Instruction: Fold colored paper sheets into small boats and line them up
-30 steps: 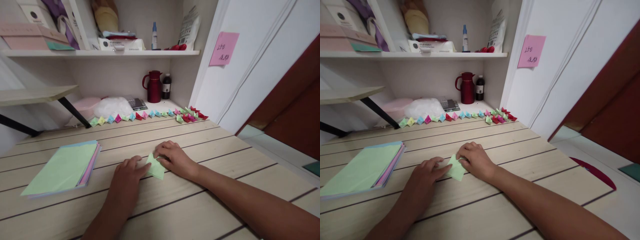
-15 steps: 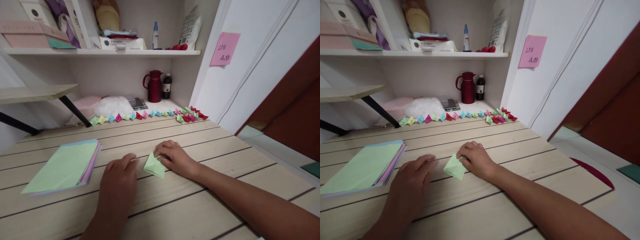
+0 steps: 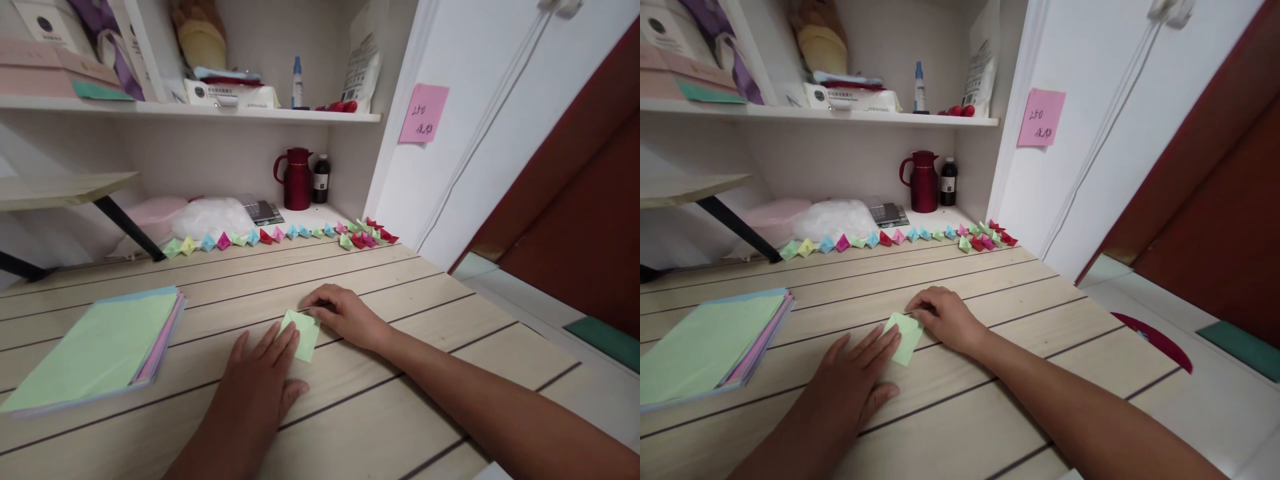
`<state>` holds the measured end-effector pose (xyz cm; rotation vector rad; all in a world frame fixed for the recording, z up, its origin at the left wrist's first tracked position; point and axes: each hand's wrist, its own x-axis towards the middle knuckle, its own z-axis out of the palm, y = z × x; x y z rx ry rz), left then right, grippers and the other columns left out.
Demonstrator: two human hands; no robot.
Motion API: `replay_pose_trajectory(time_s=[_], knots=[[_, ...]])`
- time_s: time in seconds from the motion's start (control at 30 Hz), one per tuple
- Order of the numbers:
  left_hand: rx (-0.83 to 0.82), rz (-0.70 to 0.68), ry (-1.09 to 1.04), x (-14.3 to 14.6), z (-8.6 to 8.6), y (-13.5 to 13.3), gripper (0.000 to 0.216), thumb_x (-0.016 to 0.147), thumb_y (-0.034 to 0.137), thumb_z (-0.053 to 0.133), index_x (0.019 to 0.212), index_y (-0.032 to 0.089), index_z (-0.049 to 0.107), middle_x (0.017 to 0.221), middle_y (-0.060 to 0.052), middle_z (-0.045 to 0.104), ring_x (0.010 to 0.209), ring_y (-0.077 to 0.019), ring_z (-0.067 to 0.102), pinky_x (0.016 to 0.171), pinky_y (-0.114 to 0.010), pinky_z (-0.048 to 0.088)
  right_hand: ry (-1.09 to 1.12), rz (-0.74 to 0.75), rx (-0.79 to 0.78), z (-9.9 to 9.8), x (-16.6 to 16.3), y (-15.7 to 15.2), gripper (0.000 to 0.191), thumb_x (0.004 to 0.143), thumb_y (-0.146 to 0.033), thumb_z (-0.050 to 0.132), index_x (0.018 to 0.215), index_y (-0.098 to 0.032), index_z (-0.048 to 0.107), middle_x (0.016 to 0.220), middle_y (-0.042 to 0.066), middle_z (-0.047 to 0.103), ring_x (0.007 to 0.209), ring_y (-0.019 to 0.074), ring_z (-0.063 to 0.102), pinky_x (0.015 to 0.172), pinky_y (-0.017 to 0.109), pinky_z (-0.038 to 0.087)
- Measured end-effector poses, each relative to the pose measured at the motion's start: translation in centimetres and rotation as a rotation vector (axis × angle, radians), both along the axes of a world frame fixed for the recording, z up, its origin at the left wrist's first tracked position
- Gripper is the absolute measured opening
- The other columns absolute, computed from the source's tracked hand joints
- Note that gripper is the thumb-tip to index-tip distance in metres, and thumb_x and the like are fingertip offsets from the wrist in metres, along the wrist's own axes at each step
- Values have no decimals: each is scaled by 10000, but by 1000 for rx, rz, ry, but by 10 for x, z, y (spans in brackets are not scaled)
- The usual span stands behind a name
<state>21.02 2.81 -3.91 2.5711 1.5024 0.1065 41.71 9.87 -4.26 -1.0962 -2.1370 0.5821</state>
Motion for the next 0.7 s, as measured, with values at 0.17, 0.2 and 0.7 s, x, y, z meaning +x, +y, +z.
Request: replay_pose_trajectory(time_s=[0.17,0.2,0.7], knots=[[-31,7,0,1,2,-1,563,850,301,535,1402,250,438,1489,-90,380,1387,-323,336,1083,-656,244,-120,-110,-1,0,2,1,112,881,-274,593,877,-220,691,884,37,687,902,196,576,845,359,411],[-38,4,0,1,3,-1,565,851,298,531,1405,252,433,1491,-88,376,1390,-319,332,1085,-654,243,-155,-109,7,0,1,1,109,873,-293,608,849,-222,687,864,34,680,899,198,567,850,365,398],[-36,-3,18,-1,0,-3,573,855,304,536,1411,229,425,1512,-91,350,1409,-309,295,1107,-633,228,-116,-97,-49,-2,-8,-8,135,741,-210,725,704,-197,595,778,2,624,812,175,547,759,310,379]])
